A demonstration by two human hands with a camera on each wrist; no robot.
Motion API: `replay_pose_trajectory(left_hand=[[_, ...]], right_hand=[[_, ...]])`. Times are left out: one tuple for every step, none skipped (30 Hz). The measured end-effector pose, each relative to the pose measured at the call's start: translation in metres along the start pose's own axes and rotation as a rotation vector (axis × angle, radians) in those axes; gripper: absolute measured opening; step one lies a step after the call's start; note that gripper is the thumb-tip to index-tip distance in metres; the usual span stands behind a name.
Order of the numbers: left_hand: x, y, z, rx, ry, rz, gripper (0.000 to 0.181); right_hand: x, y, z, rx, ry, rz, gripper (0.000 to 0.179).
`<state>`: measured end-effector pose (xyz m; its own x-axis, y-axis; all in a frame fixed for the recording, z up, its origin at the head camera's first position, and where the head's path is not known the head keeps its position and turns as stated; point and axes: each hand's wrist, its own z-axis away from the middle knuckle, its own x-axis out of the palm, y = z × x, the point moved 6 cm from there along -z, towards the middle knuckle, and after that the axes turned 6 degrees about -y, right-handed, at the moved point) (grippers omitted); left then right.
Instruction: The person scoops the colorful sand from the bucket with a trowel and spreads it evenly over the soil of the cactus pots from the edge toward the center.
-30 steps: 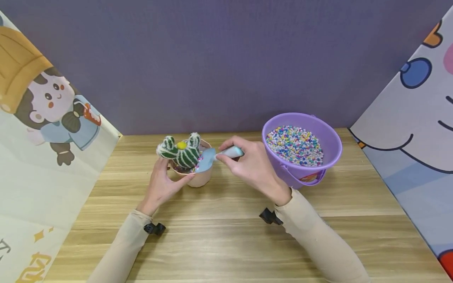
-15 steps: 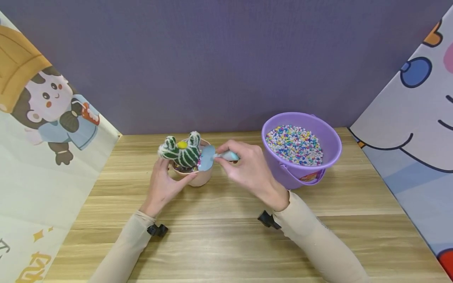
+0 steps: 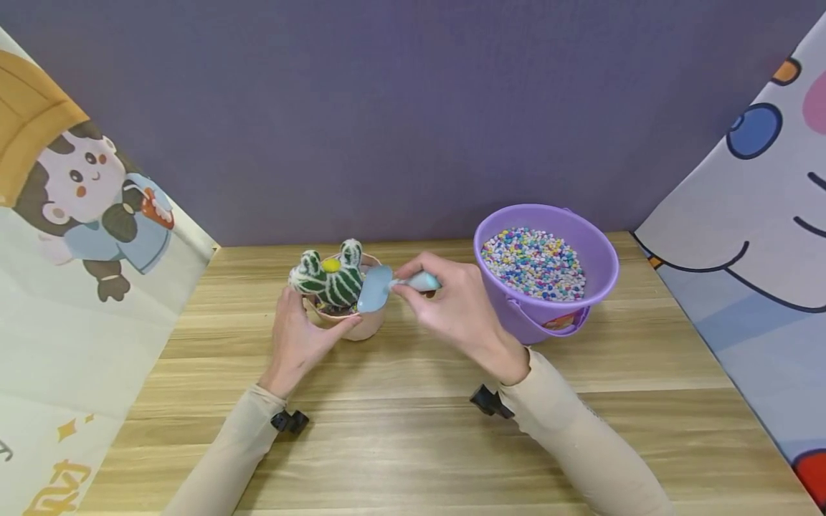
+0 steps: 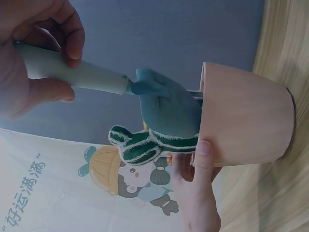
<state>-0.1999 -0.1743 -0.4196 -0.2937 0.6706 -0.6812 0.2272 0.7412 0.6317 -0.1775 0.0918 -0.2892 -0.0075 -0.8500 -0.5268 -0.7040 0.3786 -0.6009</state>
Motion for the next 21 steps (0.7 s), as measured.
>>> replay_pose_trajectory(left_hand=[[0.000, 0.000, 0.000, -0.003, -0.001, -0.001, 0.116], [0.001, 0.000, 0.000, -0.005, -0.002, -0.001, 0.116], [0.001, 0.000, 0.000, -0.009, -0.002, -0.002, 0.116], [0.001, 0.000, 0.000, -0.013, -0.003, -0.004, 0.116], [0.001, 0.000, 0.001, -0.015, -0.003, -0.003, 0.116], [0.001, 0.000, 0.001, -0.018, -0.005, -0.005, 0.116], [0.001, 0.000, 0.001, -0.020, -0.006, -0.003, 0.116], [0.001, 0.000, 0.000, -0.020, -0.008, -0.001, 0.116], [0.001, 0.000, 0.000, -0.018, -0.010, 0.002, 0.116], [0.001, 0.000, 0.000, -0.014, -0.012, 0.007, 0.116], [0.001, 0.000, -0.001, -0.009, -0.015, 0.012, 0.116], [0.001, 0.000, -0.001, -0.004, -0.018, 0.017, 0.115], [0.001, 0.000, -0.001, 0.000, -0.020, 0.023, 0.115], [0.001, -0.001, -0.002, 0.005, -0.022, 0.028, 0.115], [0.001, 0.000, -0.002, 0.009, -0.024, 0.034, 0.115], [0.001, -0.001, -0.002, 0.011, -0.026, 0.038, 0.115], [0.001, 0.000, -0.002, 0.012, -0.029, 0.043, 0.115], [0.001, 0.000, -0.002, 0.014, -0.030, 0.049, 0.116], [0.001, 0.000, -0.002, 0.014, -0.030, 0.055, 0.116], [0.001, 0.000, -0.002, 0.013, -0.031, 0.061, 0.115], [0.001, 0.000, -0.001, 0.013, -0.031, 0.065, 0.115]], right_hand=[[0.000, 0.001, 0.000, 0.009, 0.000, -0.004, 0.016], [0.000, 0.002, 0.000, 0.020, 0.000, -0.013, 0.016], [-0.001, 0.003, 0.000, 0.032, 0.004, -0.018, 0.015], [-0.001, 0.004, 0.001, 0.045, 0.007, -0.022, 0.015], [-0.002, 0.006, 0.001, 0.058, 0.009, -0.028, 0.015], [-0.002, 0.007, 0.001, 0.069, 0.011, -0.033, 0.016], [-0.003, 0.008, 0.002, 0.079, 0.014, -0.040, 0.016], [-0.003, 0.009, 0.002, 0.086, 0.016, -0.042, 0.016], [-0.004, 0.010, 0.003, 0.091, 0.018, -0.038, 0.016], [-0.004, 0.010, 0.003, 0.094, 0.018, -0.037, 0.016], [-0.005, 0.011, 0.004, 0.095, 0.014, -0.035, 0.016], [-0.005, 0.011, 0.004, 0.095, 0.012, -0.034, 0.016], [-0.005, 0.012, 0.005, 0.095, 0.012, -0.031, 0.016], [-0.005, 0.012, 0.005, 0.094, 0.013, -0.029, 0.015], [-0.006, 0.013, 0.006, 0.093, 0.014, -0.026, 0.016], [-0.006, 0.013, 0.006, 0.093, 0.013, -0.027, 0.016], [-0.006, 0.013, 0.006, 0.092, 0.011, -0.030, 0.016], [-0.007, 0.014, 0.006, 0.091, 0.013, -0.033, 0.016], [-0.007, 0.014, 0.007, 0.091, 0.015, -0.035, 0.016], [-0.008, 0.014, 0.007, 0.091, 0.018, -0.040, 0.016], [-0.008, 0.015, 0.007, 0.091, 0.025, -0.045, 0.017]])
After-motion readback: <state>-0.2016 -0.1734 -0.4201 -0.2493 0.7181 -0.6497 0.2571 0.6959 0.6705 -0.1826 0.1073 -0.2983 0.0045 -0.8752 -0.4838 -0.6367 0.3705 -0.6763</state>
